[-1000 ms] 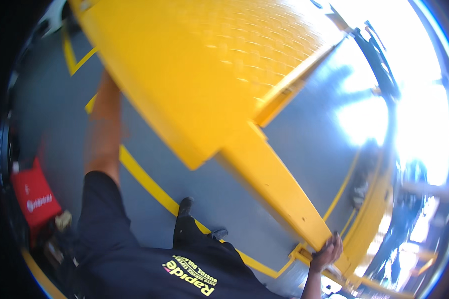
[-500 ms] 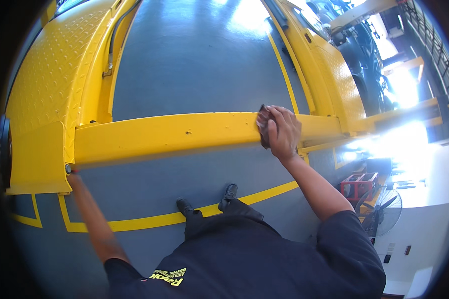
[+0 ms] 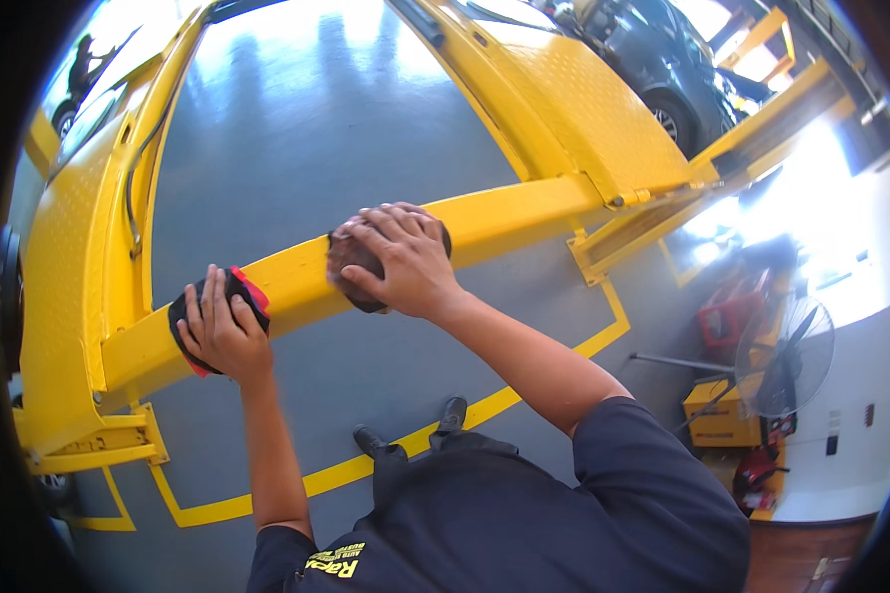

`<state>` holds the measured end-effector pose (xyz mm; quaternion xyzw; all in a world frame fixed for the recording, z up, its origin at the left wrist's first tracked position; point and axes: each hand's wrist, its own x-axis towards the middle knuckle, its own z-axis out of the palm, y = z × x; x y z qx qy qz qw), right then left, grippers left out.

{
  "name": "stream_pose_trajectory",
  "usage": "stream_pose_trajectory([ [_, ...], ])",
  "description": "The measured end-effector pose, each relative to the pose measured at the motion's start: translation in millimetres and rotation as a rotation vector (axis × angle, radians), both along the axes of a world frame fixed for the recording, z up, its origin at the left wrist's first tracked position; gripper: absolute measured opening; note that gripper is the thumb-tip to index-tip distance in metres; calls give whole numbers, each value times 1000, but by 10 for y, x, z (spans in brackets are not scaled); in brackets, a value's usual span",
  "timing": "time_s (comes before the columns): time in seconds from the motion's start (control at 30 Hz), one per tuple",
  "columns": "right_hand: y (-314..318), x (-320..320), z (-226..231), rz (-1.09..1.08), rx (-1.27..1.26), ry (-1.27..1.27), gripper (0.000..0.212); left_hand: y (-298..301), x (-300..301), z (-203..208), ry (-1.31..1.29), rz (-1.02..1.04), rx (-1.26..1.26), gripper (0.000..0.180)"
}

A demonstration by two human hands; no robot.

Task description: The person wipes the yellow metal surfaces of a car lift with a red cloth and a brown abrasive pad. They clean the platform, side rails, and control box, moving around the lift to reach different areas.

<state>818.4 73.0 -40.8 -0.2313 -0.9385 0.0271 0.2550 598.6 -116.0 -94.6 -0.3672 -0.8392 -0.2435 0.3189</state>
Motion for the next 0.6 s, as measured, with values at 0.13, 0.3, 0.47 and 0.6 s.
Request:
stream_pose_trajectory([
  [0.13, 253, 529, -44, 8, -33, 87, 52, 566, 659, 189, -10, -204, -154, 48],
  [0.3, 1074, 1313, -136, -95, 75, 186, 34, 1414, 1602, 231, -61, -375, -209, 56],
  [0.47, 1704, 1938, 216, -304, -421, 375, 30, 2222, 2424, 307, -139, -528, -315, 64],
  [0.6, 1966, 2068, 410, -346, -508, 735, 35, 2693, 2850, 359, -152, -626, -364, 69],
])
